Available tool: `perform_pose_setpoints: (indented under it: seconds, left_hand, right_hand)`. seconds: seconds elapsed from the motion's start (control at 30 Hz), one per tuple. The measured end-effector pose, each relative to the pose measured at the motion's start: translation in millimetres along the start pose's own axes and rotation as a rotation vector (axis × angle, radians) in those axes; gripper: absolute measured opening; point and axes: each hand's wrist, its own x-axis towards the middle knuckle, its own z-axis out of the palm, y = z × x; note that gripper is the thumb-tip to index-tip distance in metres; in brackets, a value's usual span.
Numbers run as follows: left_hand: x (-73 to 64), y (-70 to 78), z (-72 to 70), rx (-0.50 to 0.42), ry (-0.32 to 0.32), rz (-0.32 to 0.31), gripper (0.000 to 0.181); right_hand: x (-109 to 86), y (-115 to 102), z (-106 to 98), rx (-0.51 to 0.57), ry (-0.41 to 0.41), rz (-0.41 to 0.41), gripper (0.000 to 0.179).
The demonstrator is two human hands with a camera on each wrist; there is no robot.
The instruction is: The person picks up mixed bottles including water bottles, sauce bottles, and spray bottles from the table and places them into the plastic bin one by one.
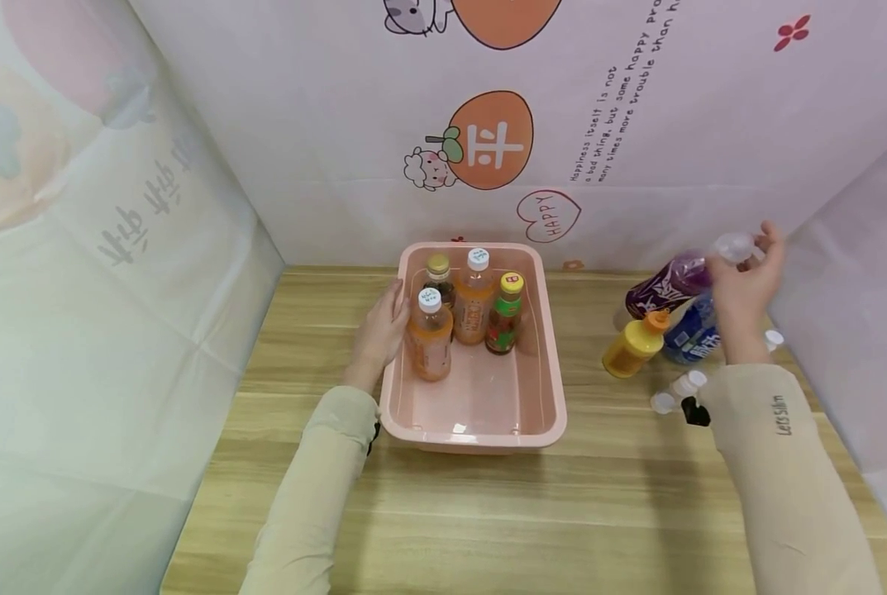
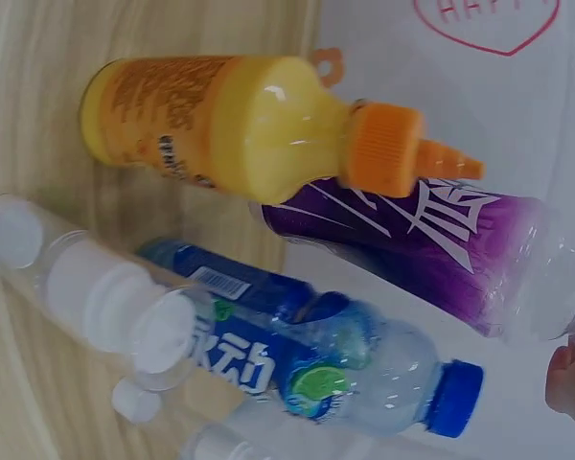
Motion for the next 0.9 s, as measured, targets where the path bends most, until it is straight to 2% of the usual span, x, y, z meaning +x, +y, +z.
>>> perform_pose_setpoints:
  seconds: [0.13,0.27,0.37,0.67,0.9]
  left_hand:
    - [0.5,-0.7,0.0,0.006,0.003,0.006,0.054]
    - [0.5,-0.7,0.1,0.000,0.000,0.005,0.055]
    - [-0.4,0.0,-0.7,-0.006,-0.002,0.003,0.054]
    - [-1.5,1.2,-1.2,-0.004,-0.004,-0.008,0.054]
    - [0.0,0.1,-0.9,0.011,-0.004,0.003,0.054]
  right_hand:
    - [-3.9,-15,2,0.147,0.002,-0.032,0.075]
    - [-9.6,-30,4,0.282,-0.040,-0.076,0.082]
    - [-16.4,-41,8,0.345,-0.072,-0.106,0.087]
    - [-40.0,-72,28,0.414,-0.144,-0.205,0.087]
    - [-61.8,-84,44,0.385,-0.223,-0.290,0.084]
